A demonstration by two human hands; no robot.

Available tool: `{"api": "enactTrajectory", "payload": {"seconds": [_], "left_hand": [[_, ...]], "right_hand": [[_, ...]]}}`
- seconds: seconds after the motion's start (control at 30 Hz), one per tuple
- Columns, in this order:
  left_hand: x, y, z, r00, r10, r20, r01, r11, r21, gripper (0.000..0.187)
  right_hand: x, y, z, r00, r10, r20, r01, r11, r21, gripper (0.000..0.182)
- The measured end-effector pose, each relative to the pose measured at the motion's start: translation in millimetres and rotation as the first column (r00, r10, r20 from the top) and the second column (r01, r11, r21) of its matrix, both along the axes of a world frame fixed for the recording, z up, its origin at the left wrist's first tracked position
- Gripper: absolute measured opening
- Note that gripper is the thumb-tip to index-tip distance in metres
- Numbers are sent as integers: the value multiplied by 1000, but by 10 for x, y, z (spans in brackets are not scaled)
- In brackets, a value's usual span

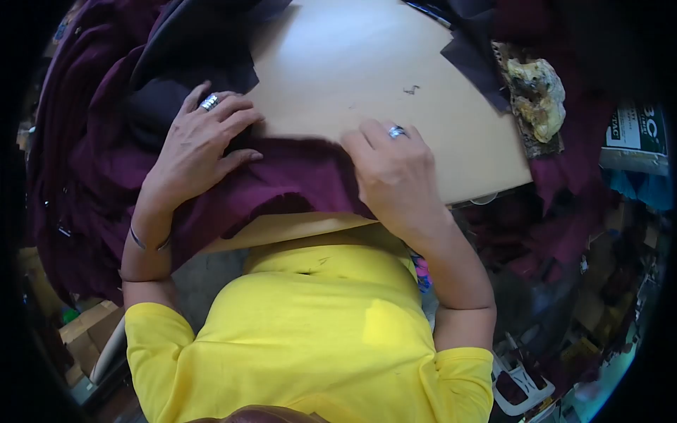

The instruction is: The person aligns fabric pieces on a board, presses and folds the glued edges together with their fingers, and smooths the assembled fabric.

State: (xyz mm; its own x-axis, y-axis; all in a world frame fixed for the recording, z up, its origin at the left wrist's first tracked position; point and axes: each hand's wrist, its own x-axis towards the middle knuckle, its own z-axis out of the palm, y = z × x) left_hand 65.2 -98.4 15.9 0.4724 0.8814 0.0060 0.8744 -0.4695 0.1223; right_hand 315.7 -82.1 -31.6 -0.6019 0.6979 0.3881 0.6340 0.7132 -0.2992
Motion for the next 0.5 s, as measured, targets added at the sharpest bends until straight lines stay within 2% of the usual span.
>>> {"api": "enactTrajectory", "payload": {"seconds": [0.03, 0.07, 0.1, 0.13, 0.17, 0.23, 0.3, 0.33, 0.37, 0.4, 0.43, 0.47, 0.5], "left_hand": [[-49, 24, -51, 997, 35, -76, -37, 999, -18, 50], [-125, -8, -16, 992, 70, -109, -66, 997, 42, 54], [-192, -63, 6, 986, 104, -133, -92, 991, 97, 59], [-233, -101, 6, 990, 109, -87, -109, 994, 8, 66], [-208, -151, 71, 995, 47, -83, -50, 999, -23, 60], [-134, -324, 78, 987, 107, -123, -130, 972, -197, 56], [-200, -342, 141, 954, 162, -251, -224, 944, -241, 50], [-267, -362, 162, 931, 184, -315, -270, 928, -257, 48], [-548, -338, 58, 906, 197, -376, -178, 980, 84, 34], [-627, -210, 188, 826, 350, -441, -214, 919, 331, 28], [-757, -43, 338, 841, 379, -385, -109, 817, 566, 33], [-856, 105, 412, 896, 338, -287, -23, 682, 731, 41], [-856, 193, 448, 843, 441, -308, -61, 646, 761, 46]], "right_hand": [[112, -5, 81, 1000, 8, -27, -9, 999, -52, 22], [241, -3, 179, 998, 12, -54, -18, 994, -104, 21], [431, 15, 356, 980, -56, -192, 29, 990, -140, 16], [476, 46, 532, 968, -97, -231, 46, 974, -220, 15], [519, 100, 596, 972, -71, -225, 21, 976, -219, 12], [478, 269, 704, 992, 51, -113, -71, 981, -178, 12], [333, 564, 715, 989, 144, 11, -144, 989, -42, 13], [213, 740, 650, 983, 180, -42, -177, 982, 70, 14], [74, 899, 587, 971, 221, -90, -202, 963, 180, 15], [-81, 1004, 581, 972, 211, -105, -183, 956, 229, 18], [-204, 1106, 577, 972, 203, -122, -163, 947, 277, 21], [-258, 1229, 532, 989, 146, -13, -138, 954, 266, 47], [-237, 1302, 419, 991, 133, -8, -126, 954, 270, 47]]}}
